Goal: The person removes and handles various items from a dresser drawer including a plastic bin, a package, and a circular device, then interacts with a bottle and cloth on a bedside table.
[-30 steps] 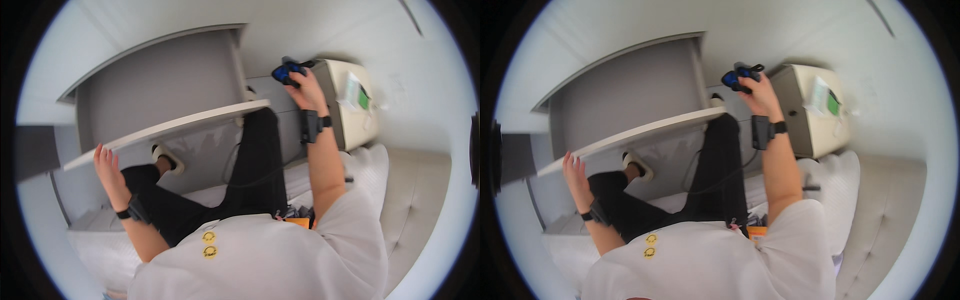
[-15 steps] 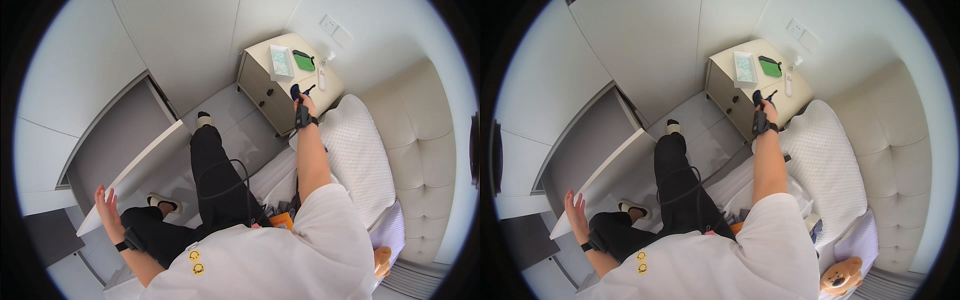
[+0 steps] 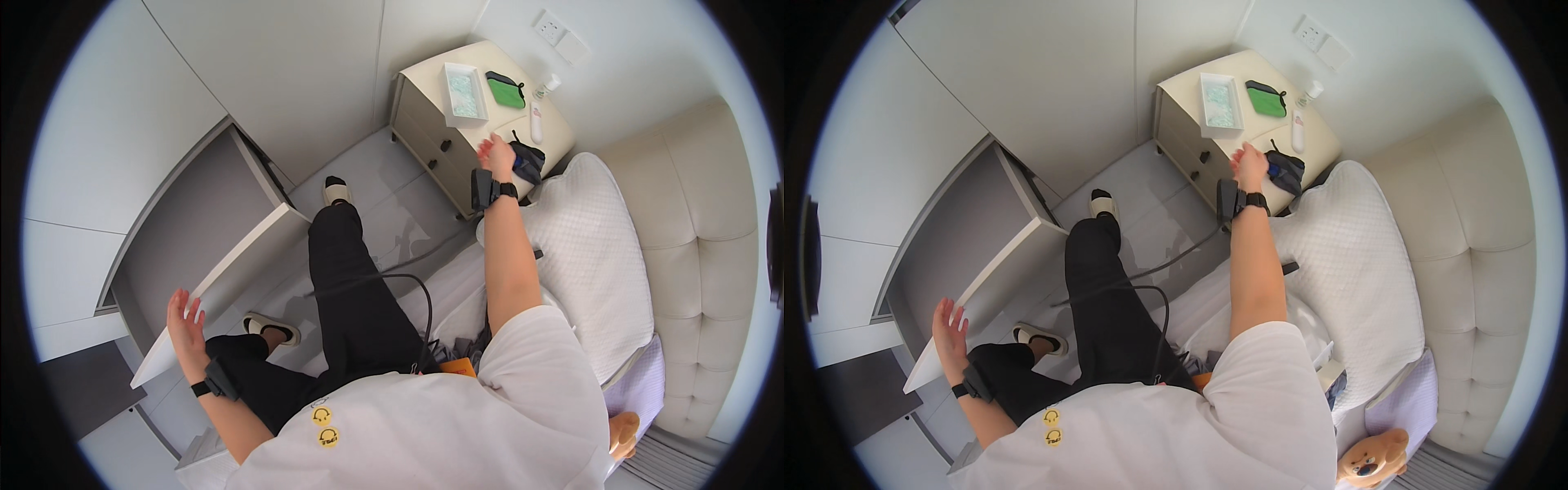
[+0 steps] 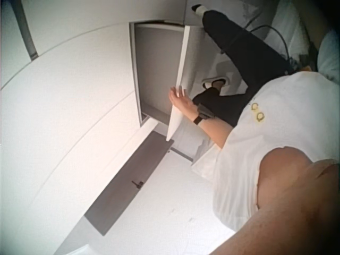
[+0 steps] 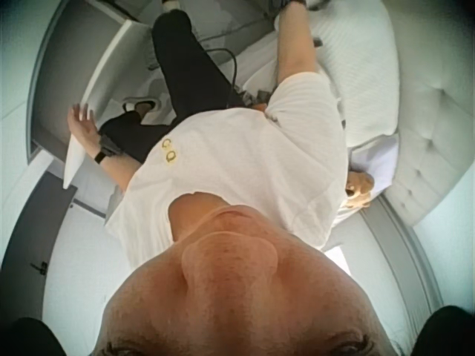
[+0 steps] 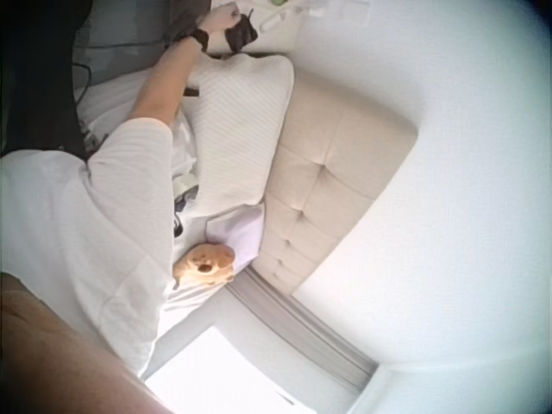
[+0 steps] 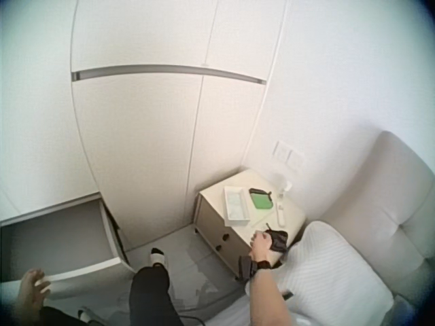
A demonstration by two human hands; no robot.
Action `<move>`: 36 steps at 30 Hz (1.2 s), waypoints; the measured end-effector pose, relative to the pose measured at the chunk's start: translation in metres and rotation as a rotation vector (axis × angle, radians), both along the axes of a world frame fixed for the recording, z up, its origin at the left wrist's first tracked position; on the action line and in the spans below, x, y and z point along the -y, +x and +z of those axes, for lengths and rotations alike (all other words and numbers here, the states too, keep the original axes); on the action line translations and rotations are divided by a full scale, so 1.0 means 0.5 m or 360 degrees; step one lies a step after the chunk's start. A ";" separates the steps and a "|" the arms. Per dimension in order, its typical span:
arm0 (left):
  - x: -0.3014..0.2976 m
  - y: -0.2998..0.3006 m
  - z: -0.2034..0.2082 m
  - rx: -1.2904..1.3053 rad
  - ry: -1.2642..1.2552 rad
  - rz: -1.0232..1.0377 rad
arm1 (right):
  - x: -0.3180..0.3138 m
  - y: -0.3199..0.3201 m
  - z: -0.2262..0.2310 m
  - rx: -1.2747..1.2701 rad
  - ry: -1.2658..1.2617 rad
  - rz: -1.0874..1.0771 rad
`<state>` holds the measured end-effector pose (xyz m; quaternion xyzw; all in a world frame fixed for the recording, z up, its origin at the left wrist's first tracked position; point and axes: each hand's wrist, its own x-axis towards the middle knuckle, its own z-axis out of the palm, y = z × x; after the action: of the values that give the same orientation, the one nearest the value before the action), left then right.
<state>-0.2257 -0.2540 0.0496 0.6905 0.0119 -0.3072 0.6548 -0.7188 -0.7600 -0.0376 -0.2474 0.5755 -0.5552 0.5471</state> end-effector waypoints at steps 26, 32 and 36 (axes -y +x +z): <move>0.498 -0.258 0.229 0.0549 -0.0107 -0.1600 | -0.352 0.330 0.141 0.0782 0.0124 0.0619; 0.545 -0.393 0.242 0.0201 -0.0111 -0.1648 | -0.414 0.402 0.168 0.0557 0.0036 0.0723; 0.584 -0.410 0.146 0.0624 -0.0293 -0.1536 | -0.434 0.452 0.205 0.0566 -0.0524 0.0535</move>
<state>-0.4306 -0.5458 0.1229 0.6017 -0.4570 -0.4385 0.4867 -0.4926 -0.5432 0.0648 -0.3237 0.3237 -0.5772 0.6762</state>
